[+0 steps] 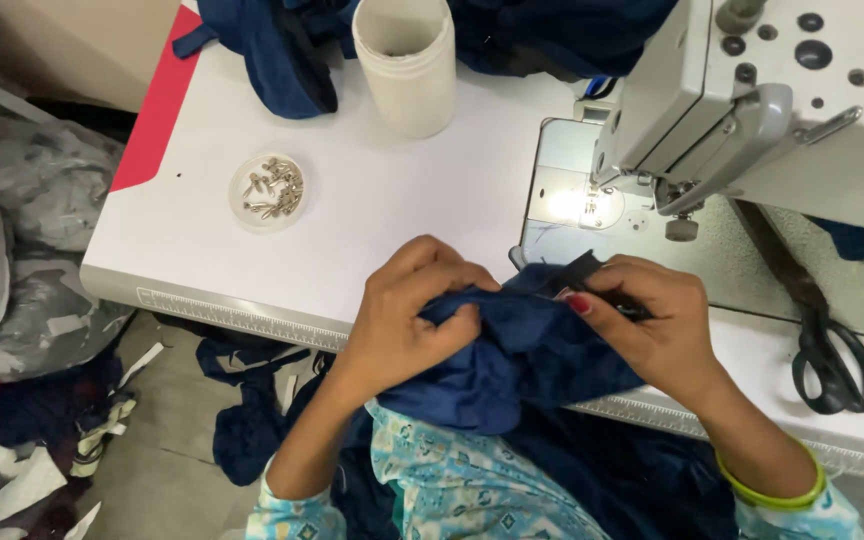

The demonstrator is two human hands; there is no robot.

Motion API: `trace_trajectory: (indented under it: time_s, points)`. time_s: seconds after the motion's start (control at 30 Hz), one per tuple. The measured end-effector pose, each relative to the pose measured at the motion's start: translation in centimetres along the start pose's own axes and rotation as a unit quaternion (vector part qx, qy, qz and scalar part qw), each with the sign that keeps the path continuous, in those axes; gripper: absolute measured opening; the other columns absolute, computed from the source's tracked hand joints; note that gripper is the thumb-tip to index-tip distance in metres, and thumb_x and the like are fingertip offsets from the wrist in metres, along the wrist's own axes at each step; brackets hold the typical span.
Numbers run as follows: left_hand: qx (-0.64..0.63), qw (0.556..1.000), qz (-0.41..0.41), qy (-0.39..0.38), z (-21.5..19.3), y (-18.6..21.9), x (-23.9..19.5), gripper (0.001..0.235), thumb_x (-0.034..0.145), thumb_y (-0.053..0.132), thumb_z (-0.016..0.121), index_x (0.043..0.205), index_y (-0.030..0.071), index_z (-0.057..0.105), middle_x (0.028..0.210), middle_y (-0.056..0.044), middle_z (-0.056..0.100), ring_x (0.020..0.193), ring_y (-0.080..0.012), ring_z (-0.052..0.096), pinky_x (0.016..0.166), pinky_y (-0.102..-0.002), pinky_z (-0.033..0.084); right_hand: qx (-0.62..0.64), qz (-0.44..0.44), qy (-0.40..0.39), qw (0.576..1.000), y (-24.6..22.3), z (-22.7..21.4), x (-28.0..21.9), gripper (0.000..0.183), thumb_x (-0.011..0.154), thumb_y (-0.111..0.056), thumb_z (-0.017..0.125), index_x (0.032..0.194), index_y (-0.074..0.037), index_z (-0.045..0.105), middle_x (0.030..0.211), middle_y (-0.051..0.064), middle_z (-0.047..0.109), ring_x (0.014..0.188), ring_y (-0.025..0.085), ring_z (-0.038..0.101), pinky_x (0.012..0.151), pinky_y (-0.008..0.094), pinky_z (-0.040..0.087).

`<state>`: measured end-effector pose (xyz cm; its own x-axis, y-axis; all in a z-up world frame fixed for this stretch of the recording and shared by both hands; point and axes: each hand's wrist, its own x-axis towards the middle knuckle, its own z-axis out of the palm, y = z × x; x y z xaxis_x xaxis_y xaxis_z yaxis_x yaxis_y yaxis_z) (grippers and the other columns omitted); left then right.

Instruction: Sewing blue fabric components using an industrial sewing machine.

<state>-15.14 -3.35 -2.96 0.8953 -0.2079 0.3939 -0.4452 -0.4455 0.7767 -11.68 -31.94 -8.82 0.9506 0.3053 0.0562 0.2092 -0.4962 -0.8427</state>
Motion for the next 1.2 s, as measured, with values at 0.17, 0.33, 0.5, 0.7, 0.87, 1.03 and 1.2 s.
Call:
trace_trajectory:
  time_s: [0.17, 0.33, 0.5, 0.7, 0.87, 1.03, 1.2]
  points:
    - [-0.035, 0.999, 0.008, -0.032, 1.2, -0.3, 2.0, 0.025, 0.081, 0.009, 0.072, 0.107, 0.009, 0.074, 0.092, -0.005, 0.063, 0.083, -0.0169, 0.068, 0.074, -0.030, 0.056, 0.259, -0.013, 0.059, 0.964, 1.4, 1.0, 0.2, 0.016, 0.102, -0.012, 0.068, 0.108, 0.003, 0.067, 0.099, 0.004, 0.072, 0.091, 0.006, 0.063, 0.083, 0.020, 0.050]
    - [0.093, 0.993, 0.058, 0.047, 2.9, -0.2, 1.6, 0.031, 0.082, 0.012, 0.081, 0.112, 0.008, 0.073, 0.098, -0.008, 0.064, 0.094, -0.0250, 0.066, 0.080, -0.035, 0.054, 0.281, 0.030, 0.071, 0.957, 3.2, 0.4, -0.1, 0.017, 0.104, -0.015, 0.064, 0.107, 0.001, 0.067, 0.100, 0.004, 0.073, 0.092, 0.007, 0.064, 0.087, 0.020, 0.050]
    - [0.020, 0.992, 0.109, 0.068, 6.1, 1.9, -2.4, 0.029, 0.089, 0.008, 0.078, 0.116, 0.006, 0.068, 0.116, -0.009, 0.066, 0.110, -0.0314, 0.067, 0.099, -0.040, 0.055, 0.499, 0.107, 0.057, 0.858, 5.5, 1.5, -0.4, 0.020, 0.109, -0.019, 0.063, 0.111, 0.000, 0.067, 0.105, 0.003, 0.070, 0.094, 0.010, 0.063, 0.086, 0.025, 0.051]
    - [0.073, 0.992, 0.041, -0.097, 9.6, -5.2, -2.4, 0.042, 0.071, 0.009, 0.070, 0.112, 0.002, 0.068, 0.107, -0.013, 0.066, 0.107, -0.0386, 0.061, 0.105, -0.049, 0.043, 0.618, 0.265, 0.052, 0.739, 4.7, 2.3, -1.4, 0.021, 0.105, -0.024, 0.060, 0.112, -0.005, 0.066, 0.105, 0.003, 0.070, 0.095, 0.014, 0.067, 0.088, 0.030, 0.053]
    - [-0.040, 0.989, 0.075, -0.121, 5.5, -4.9, -0.6, 0.024, 0.078, 0.005, 0.065, 0.101, 0.001, 0.062, 0.102, -0.012, 0.063, 0.109, -0.0346, 0.061, 0.120, -0.050, 0.041, 0.516, 0.101, 0.010, 0.851, 5.1, 1.3, -3.0, 0.049, 0.081, -0.017, 0.075, 0.126, -0.005, 0.058, 0.118, 0.000, 0.066, 0.112, 0.011, 0.064, 0.099, 0.025, 0.050]
    - [-0.053, 0.974, 0.120, -0.182, 3.6, -4.6, 2.6, 0.031, 0.067, -0.004, 0.055, 0.097, 0.001, 0.063, 0.102, -0.011, 0.064, 0.115, -0.0305, 0.063, 0.125, -0.055, 0.033, 0.308, 0.090, 0.009, 0.947, 10.2, 5.1, -7.8, 0.053, 0.083, 0.003, 0.084, 0.130, 0.002, 0.061, 0.101, 0.001, 0.058, 0.093, 0.010, 0.056, 0.086, 0.023, 0.048]
    - [0.278, 0.951, 0.132, -0.043, 4.0, -3.5, 5.0, 0.038, 0.073, -0.008, 0.059, 0.108, 0.003, 0.068, 0.125, -0.018, 0.064, 0.131, -0.0392, 0.053, 0.120, -0.058, 0.025, 0.362, 0.026, 0.046, 0.931, 8.8, 8.6, -8.2, 0.048, 0.087, 0.007, 0.078, 0.133, 0.007, 0.062, 0.118, 0.008, 0.069, 0.105, 0.015, 0.066, 0.095, 0.031, 0.055]
